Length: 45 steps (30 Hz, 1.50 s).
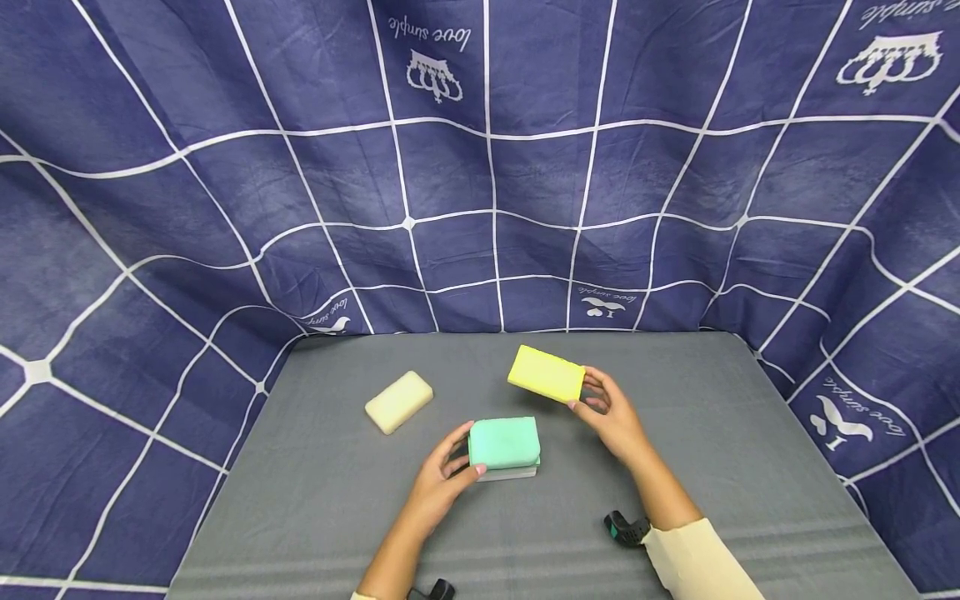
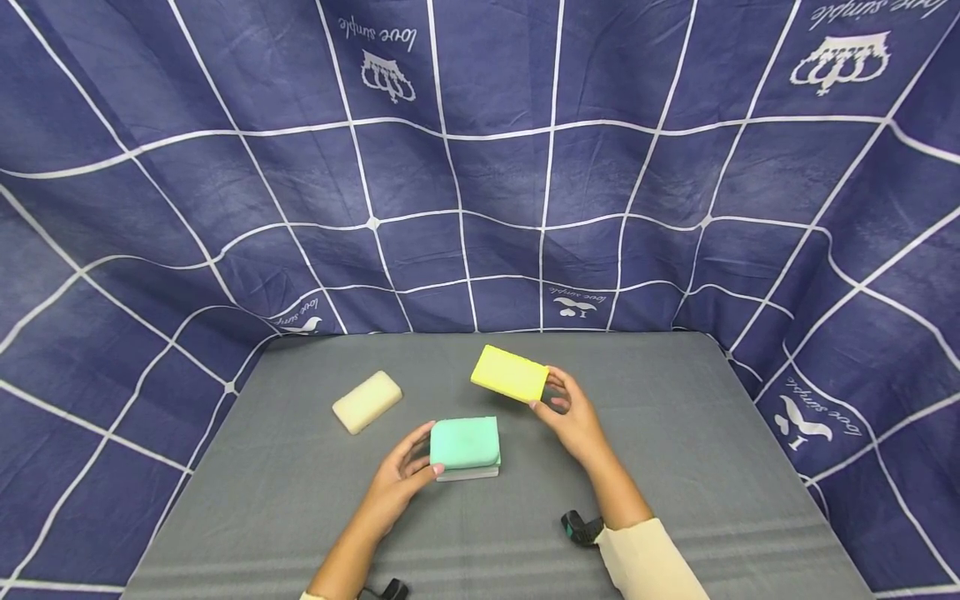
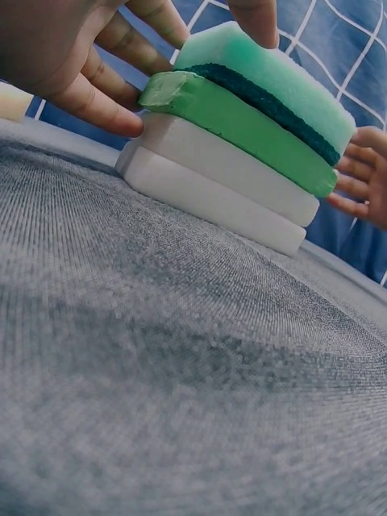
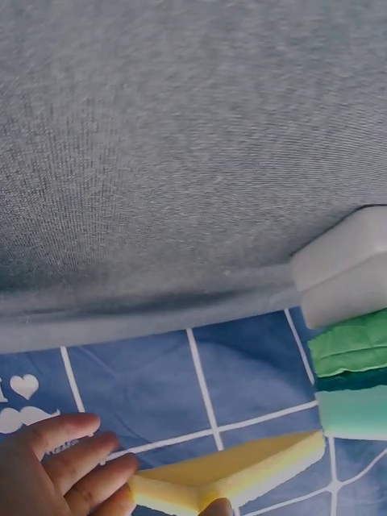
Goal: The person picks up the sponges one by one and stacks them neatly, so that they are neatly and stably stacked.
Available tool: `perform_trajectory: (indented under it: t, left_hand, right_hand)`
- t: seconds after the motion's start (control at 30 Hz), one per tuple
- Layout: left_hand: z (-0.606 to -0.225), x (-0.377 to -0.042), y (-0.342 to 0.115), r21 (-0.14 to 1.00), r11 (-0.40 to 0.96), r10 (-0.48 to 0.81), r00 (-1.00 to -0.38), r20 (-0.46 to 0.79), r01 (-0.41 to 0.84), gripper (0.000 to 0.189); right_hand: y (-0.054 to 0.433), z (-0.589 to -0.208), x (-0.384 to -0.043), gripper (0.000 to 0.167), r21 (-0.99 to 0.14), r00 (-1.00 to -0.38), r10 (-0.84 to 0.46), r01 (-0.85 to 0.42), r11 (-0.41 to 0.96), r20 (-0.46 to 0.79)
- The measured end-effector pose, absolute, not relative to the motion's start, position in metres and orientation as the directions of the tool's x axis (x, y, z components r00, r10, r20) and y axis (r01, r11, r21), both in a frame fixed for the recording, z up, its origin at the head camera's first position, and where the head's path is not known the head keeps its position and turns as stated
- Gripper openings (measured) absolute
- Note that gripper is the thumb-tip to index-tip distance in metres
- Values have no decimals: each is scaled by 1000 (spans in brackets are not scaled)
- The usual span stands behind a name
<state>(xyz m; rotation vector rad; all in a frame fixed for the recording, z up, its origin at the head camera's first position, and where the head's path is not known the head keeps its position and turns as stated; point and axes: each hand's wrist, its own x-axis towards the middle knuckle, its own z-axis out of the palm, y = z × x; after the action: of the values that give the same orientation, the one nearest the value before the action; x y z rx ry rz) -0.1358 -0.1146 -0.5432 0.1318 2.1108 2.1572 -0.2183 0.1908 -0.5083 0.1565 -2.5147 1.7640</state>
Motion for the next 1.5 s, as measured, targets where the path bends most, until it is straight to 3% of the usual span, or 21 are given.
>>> perform_trajectory:
  t: [0.4,0.73,1.0,1.5]
  left_hand:
    - [-542,-136,-114,999,-23,148,-989,-22,-26,69]
    - [-541,-136,-114,1000,-8,150,-989,-21,-23,69]
    - [-543,-138,-115,1000,2,146,-989,-18,-18,70]
    - [-544,-137,-116,999,32,148,-989,2,7,70]
  right_hand:
    - [174,-467,-184,62,-918,-981,-105,-191,347,164]
    - [170,-473,-175,64,-892,-958,-161,-281,355,237]
    - [174,-510,-185,65,-884,-952,-194,-295,363,238]
    - [163,-512,-171,66,-880,-929,-282,-329,343,238]
